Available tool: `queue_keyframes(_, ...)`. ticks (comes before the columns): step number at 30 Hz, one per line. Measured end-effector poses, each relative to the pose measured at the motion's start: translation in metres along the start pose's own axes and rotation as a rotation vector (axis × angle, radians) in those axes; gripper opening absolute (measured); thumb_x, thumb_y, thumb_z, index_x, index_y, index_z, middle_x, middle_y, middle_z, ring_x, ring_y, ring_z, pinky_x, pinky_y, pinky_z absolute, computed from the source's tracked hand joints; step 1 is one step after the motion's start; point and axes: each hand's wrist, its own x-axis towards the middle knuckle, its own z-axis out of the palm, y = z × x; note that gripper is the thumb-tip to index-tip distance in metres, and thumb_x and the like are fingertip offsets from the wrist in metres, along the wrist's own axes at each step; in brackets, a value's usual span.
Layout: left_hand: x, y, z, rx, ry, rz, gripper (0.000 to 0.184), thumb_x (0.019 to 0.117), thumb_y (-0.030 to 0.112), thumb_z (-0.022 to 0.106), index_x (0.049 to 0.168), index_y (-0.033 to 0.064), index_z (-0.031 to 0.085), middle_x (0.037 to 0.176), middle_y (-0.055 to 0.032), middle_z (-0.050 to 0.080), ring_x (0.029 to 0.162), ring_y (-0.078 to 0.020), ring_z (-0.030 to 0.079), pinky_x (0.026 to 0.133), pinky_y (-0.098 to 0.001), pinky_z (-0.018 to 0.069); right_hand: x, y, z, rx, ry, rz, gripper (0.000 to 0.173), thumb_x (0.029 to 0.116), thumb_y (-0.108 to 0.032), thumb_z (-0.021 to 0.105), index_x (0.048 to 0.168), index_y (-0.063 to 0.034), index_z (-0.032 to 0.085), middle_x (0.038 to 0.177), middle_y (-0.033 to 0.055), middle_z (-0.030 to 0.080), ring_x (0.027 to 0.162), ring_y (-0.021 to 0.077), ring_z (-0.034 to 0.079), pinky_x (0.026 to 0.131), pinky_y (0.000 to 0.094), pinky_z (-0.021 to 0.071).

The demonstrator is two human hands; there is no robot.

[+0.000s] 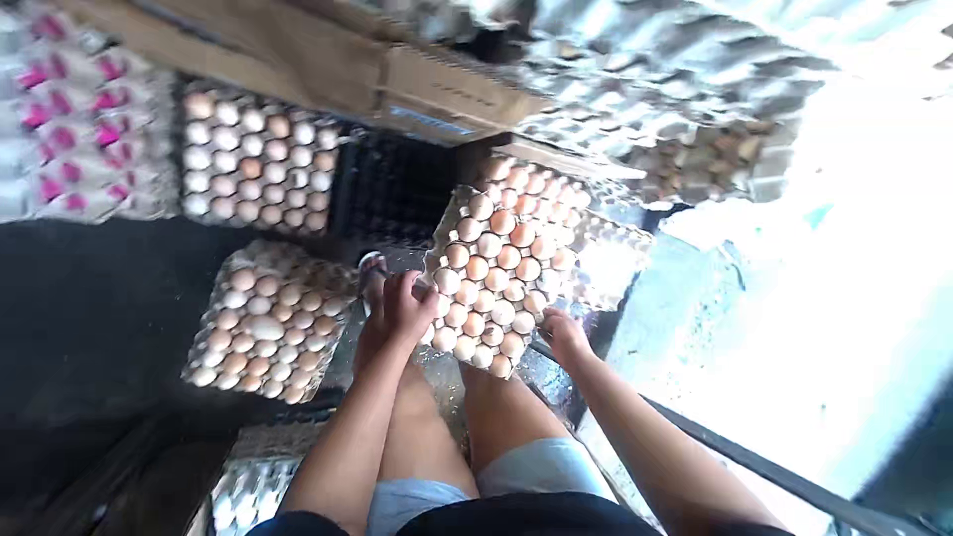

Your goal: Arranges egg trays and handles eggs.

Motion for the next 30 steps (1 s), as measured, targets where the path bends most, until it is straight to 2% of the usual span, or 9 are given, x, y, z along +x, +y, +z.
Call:
queue_keyframes(5, 0.019, 0.064, 0.053, 0.068, -0.066, -0.069, 0.049, 0.0980, 0.028, 0.067, 0.135, -0.0030, 0.060, 0.137, -0.0253, 0.060, 0.134, -0.0382, 0.053, 0.116, -0.0509, 0.0391, 0.061, -0.010, -0.045, -0.027, 0.053, -0.064, 0.038, 0.0983, 0.000, 0.042, 0.134, 0.0058, 0.055, 0.113, 0.0173, 0.059, 0.089, 0.0204, 0.056, 0.079, 0.0375, 0.0485)
queue_keyframes(8, 0.042, 0.070, 0.085, 0.051, -0.004, -0.014, 0.050, 0.0985, 0.025, 0.068, 0.137, -0.0041, 0.057, 0.139, -0.0274, 0.057, 0.134, -0.0391, 0.051, 0.115, -0.0522, 0.0397, 0.109, -0.020, -0.054, 0.018, 0.051, -0.114, 0.039, 0.0998, -0.006, 0.046, 0.136, 0.0037, 0.057, 0.129, 0.0235, 0.060, 0.111, 0.0310, 0.059, 0.094, 0.0499, 0.0488)
queue_keyframes(10, 0.060, 0.066, 0.103, 0.063, 0.034, 0.036, 0.051, 0.0995, 0.026, 0.067, 0.138, -0.0049, 0.056, 0.139, -0.0290, 0.055, 0.134, -0.0409, 0.051, 0.115, -0.0538, 0.0396, 0.136, -0.031, -0.056, 0.050, 0.042, -0.117, 0.037, 0.1059, -0.019, 0.048, 0.136, -0.0006, 0.059, 0.132, 0.0231, 0.061, 0.120, 0.0343, 0.058, 0.101, 0.0541, 0.0471)
queue_keyframes(13, 0.083, 0.058, 0.118, 0.106, 0.050, 0.070, 0.050, 0.1013, 0.027, 0.065, 0.139, -0.0042, 0.055, 0.138, -0.0286, 0.056, 0.133, -0.0403, 0.052, 0.115, -0.0539, 0.0401, 0.168, -0.047, -0.058, 0.034, -0.001, -0.144, 0.041, 0.1036, -0.016, 0.045, 0.140, -0.0053, 0.060, 0.141, 0.0210, 0.058, 0.131, 0.0351, 0.054, 0.106, 0.0584, 0.0439)
queue_keyframes(18, 0.088, 0.057, 0.114, 0.152, -0.047, -0.030, 0.053, 0.1057, 0.027, 0.059, 0.149, -0.0022, 0.046, 0.144, -0.0268, 0.054, 0.134, -0.0366, 0.054, 0.113, -0.0509, 0.0432, 0.180, -0.053, -0.062, 0.067, -0.070, -0.220, 0.040, 0.1041, -0.018, 0.048, 0.138, 0.0010, 0.059, 0.138, 0.0239, 0.059, 0.128, 0.0352, 0.055, 0.104, 0.0552, 0.0441)
queue_keyframes(21, 0.083, 0.057, 0.109, 0.124, -0.126, -0.071, 0.062, 0.1041, 0.023, 0.062, 0.155, -0.0028, 0.036, 0.149, -0.0276, 0.050, 0.135, -0.0344, 0.054, 0.112, -0.0461, 0.0454, 0.176, -0.058, -0.066, -0.087, -0.011, -0.345, 0.054, 0.0966, -0.023, 0.058, 0.147, -0.0044, 0.052, 0.149, 0.0254, 0.048, 0.138, 0.0412, 0.046, 0.111, 0.0609, 0.0394)
queue_keyframes(25, 0.069, 0.055, 0.097, 0.216, -0.145, -0.080, 0.069, 0.1021, 0.020, 0.063, 0.156, -0.0061, 0.030, 0.153, -0.0327, 0.042, 0.138, -0.0393, 0.049, 0.113, -0.0460, 0.0434, 0.160, -0.091, -0.058, -0.197, 0.131, -0.505, 0.053, 0.0944, -0.029, 0.065, 0.143, -0.0099, 0.058, 0.143, 0.0237, 0.056, 0.133, 0.0448, 0.051, 0.105, 0.0646, 0.0417)
queue_keyframes(28, 0.048, 0.048, 0.089, 0.301, -0.187, -0.042, 0.066, 0.1018, 0.017, 0.063, 0.154, -0.0085, 0.032, 0.153, -0.0347, 0.040, 0.139, -0.0416, 0.048, 0.114, -0.0472, 0.0429, 0.155, -0.114, -0.053, -0.303, 0.125, -0.411, 0.054, 0.0959, -0.031, 0.067, 0.147, -0.0181, 0.056, 0.138, 0.0244, 0.060, 0.132, 0.0478, 0.051, 0.105, 0.0700, 0.0389)
queue_keyframes(30, 0.029, 0.048, 0.083, 0.358, -0.224, -0.036, 0.064, 0.1019, 0.014, 0.062, 0.154, -0.0095, 0.033, 0.153, -0.0358, 0.040, 0.138, -0.0433, 0.048, 0.114, -0.0491, 0.0417, 0.159, -0.114, -0.054, -0.308, 0.139, -0.384, 0.054, 0.0939, -0.030, 0.070, 0.145, -0.0191, 0.058, 0.134, 0.0222, 0.064, 0.130, 0.0455, 0.054, 0.105, 0.0685, 0.0396)
